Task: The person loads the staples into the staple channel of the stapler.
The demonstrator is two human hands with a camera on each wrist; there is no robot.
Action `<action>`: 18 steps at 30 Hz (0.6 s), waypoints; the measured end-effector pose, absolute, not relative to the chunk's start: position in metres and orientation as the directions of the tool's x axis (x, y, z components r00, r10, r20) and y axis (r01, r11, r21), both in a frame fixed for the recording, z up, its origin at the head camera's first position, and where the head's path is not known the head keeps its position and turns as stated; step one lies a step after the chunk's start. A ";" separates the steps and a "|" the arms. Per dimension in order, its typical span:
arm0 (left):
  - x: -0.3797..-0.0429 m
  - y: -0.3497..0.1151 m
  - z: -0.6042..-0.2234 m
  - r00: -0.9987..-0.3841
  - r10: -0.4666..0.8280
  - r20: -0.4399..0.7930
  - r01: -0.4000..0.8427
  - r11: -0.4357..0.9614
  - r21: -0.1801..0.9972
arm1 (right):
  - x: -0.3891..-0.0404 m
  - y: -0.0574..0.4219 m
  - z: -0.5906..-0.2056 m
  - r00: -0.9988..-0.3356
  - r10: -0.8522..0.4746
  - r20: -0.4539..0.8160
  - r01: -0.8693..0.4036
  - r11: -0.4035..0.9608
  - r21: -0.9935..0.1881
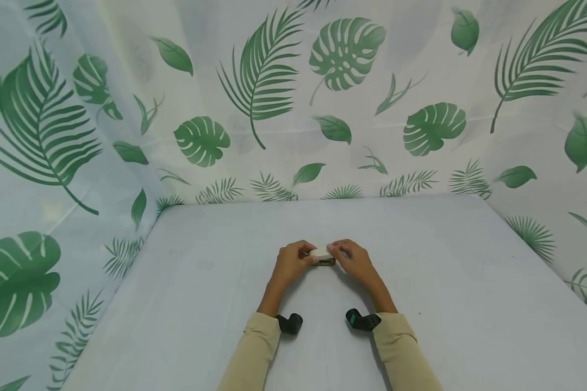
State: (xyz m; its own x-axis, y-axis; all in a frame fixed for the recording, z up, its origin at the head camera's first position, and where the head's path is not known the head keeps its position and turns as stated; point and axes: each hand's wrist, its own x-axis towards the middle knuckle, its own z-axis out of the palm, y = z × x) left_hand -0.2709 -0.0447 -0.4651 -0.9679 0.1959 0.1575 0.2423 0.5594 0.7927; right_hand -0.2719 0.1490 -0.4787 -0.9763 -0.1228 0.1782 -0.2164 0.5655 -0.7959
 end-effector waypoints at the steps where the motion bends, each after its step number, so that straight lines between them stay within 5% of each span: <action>1: -0.271 -0.045 -0.465 -0.968 0.194 0.161 0.243 0.558 0.794 | -0.272 0.149 -0.478 -0.977 -0.117 0.178 -0.213 0.558 -0.802; 18: -0.270 -0.041 -0.461 -0.970 0.173 0.173 0.242 0.562 0.791 | -0.277 0.149 -0.480 -0.951 -0.150 0.269 -0.307 0.526 -0.793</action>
